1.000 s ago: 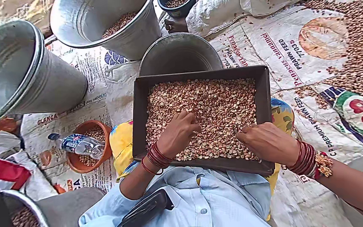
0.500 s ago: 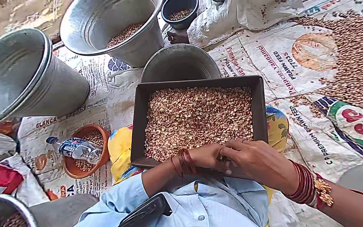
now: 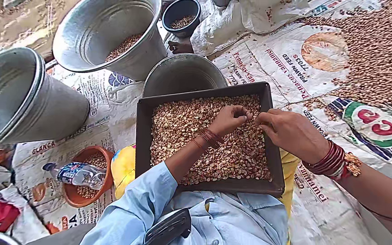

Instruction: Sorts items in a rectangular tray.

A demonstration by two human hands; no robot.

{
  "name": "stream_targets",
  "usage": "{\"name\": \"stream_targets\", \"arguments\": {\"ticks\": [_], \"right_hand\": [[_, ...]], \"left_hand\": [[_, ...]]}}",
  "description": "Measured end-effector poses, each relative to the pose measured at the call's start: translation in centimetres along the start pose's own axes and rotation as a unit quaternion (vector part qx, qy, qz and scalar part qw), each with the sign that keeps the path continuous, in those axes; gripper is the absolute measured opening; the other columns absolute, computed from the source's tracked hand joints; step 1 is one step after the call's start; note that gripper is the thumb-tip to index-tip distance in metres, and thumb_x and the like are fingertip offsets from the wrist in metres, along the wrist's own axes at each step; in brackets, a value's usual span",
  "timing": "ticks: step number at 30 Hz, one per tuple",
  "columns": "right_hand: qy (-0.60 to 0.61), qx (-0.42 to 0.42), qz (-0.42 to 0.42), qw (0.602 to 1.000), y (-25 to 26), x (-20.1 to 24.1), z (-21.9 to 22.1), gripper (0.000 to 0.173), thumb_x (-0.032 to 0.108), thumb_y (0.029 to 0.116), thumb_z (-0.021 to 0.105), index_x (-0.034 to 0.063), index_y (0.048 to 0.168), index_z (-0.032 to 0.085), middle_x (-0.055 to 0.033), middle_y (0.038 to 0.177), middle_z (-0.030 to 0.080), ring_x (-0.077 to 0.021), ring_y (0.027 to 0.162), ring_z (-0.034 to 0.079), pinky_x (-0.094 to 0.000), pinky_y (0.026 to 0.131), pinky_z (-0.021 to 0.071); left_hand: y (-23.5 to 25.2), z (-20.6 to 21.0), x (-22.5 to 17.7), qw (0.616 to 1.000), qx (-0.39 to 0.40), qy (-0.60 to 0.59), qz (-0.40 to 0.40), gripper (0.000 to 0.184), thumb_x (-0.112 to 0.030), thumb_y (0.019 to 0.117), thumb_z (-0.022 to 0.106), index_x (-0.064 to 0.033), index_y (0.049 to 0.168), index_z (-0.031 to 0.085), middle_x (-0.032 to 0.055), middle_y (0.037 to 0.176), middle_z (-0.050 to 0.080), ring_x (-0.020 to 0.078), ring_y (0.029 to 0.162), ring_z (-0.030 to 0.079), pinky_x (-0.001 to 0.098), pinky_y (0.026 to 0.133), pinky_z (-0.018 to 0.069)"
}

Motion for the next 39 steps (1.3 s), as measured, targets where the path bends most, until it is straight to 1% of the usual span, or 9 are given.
{"name": "stream_targets", "arguments": {"ticks": [5,9,13,15,18,27,32,36,39], "right_hand": [[-0.007,0.029,0.017,0.999,0.1,-0.6,0.8,0.007,0.006,0.0900,0.072,0.0050,0.096,0.074,-0.0122,0.079,0.064,-0.0314,0.068,0.067,-0.0492,0.055,0.0517],[-0.011,0.039,0.020,0.999,0.0,-0.6,0.9,0.006,0.008,0.0901,0.073,0.0057,0.096,0.074,-0.0117,0.079,0.064,-0.0310,0.066,0.066,-0.0487,0.054,0.0514],[-0.018,0.053,0.016,0.998,-0.2,-0.2,1.2,0.006,0.009,0.0912,0.073,0.0043,0.094,0.073,-0.0132,0.078,0.064,-0.0324,0.065,0.066,-0.0496,0.053,0.0511],[-0.018,0.057,0.012,0.998,-0.3,0.0,1.4,0.006,0.010,0.0915,0.073,0.0049,0.094,0.073,-0.0131,0.079,0.065,-0.0328,0.067,0.067,-0.0504,0.053,0.0516],[-0.022,0.061,0.006,0.998,-0.4,0.1,1.8,0.006,0.012,0.0927,0.072,0.0073,0.095,0.074,-0.0121,0.079,0.066,-0.0328,0.067,0.068,-0.0506,0.053,0.0518],[-0.038,0.070,-0.006,0.997,-0.7,0.3,2.6,0.008,0.015,0.0939,0.071,0.0091,0.096,0.075,-0.0114,0.077,0.065,-0.0330,0.065,0.067,-0.0498,0.051,0.0500],[-0.038,0.059,-0.022,0.997,-0.6,0.5,2.8,0.007,0.013,0.0933,0.070,0.0082,0.096,0.075,-0.0135,0.079,0.067,-0.0354,0.067,0.069,-0.0521,0.052,0.0514],[-0.063,0.004,-0.069,0.996,-0.8,1.1,2.7,0.008,0.010,0.0916,0.068,0.0063,0.093,0.075,-0.0136,0.079,0.067,-0.0349,0.072,0.069,-0.0484,0.057,0.0536],[-0.115,-0.024,-0.105,0.988,-1.0,2.0,3.1,0.010,0.001,0.0890,0.066,0.0050,0.094,0.074,-0.0163,0.086,0.072,-0.0367,0.085,0.072,-0.0509,0.076,0.0567]], "left_hand": [[0.8,1.6,-0.5,0.938,-0.055,0.322,0.116,0.015,-0.006,0.0900,0.074,-0.0008,0.104,0.075,0.0177,0.095,0.067,0.0319,0.086,0.069,0.0472,0.077,0.0584],[0.6,1.5,-0.8,0.932,-0.057,0.326,0.145,0.012,-0.008,0.0911,0.074,0.0006,0.099,0.075,0.0166,0.090,0.068,0.0306,0.082,0.069,0.0461,0.075,0.0587],[-1.1,-4.7,-3.9,0.918,-0.150,0.323,0.174,0.009,-0.009,0.0920,0.073,-0.0010,0.096,0.074,0.0142,0.085,0.066,0.0262,0.074,0.064,0.0422,0.070,0.0548],[-3.1,-9.4,-6.0,0.874,-0.246,0.379,0.177,0.009,-0.007,0.0946,0.069,-0.0043,0.101,0.075,0.0158,0.099,0.068,0.0293,0.092,0.067,0.0427,0.083,0.0564],[-5.7,-13.1,-6.9,0.829,-0.306,0.432,0.180,0.017,-0.008,0.0935,0.067,-0.0108,0.108,0.076,0.0203,0.128,0.064,0.0396,0.131,0.053,0.0503,0.113,0.0393],[-9.5,-7.5,1.6,0.836,-0.196,0.503,0.094,0.013,-0.023,0.0816,0.084,-0.0126,0.088,0.078,0.0201,0.124,0.067,0.0449,0.128,0.054,0.0631,0.105,0.0398],[-9.4,-7.3,2.0,0.849,-0.200,0.477,0.108,0.007,-0.019,0.0863,0.078,-0.0121,0.086,0.079,0.0172,0.116,0.069,0.0414,0.118,0.060,0.0599,0.098,0.0450],[-10.7,-12.8,-1.3,0.826,-0.328,0.450,0.086,0.028,-0.013,0.0902,0.074,-0.0053,0.117,0.071,0.0230,0.115,0.065,0.0436,0.108,0.061,0.0575,0.090,0.0509],[-10.6,-14.4,-1.6,0.828,-0.326,0.453,0.048,0.044,-0.013,0.0903,0.076,-0.0043,0.131,0.062,0.0235,0.115,0.063,0.0413,0.103,0.064,0.0550,0.085,0.0542]]}}
Point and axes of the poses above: each hand's wrist, its own y-axis towards the middle knuckle, its own z-axis out of the palm, x = y × z, the point moved 9 cm from there along y, towards the middle knuckle
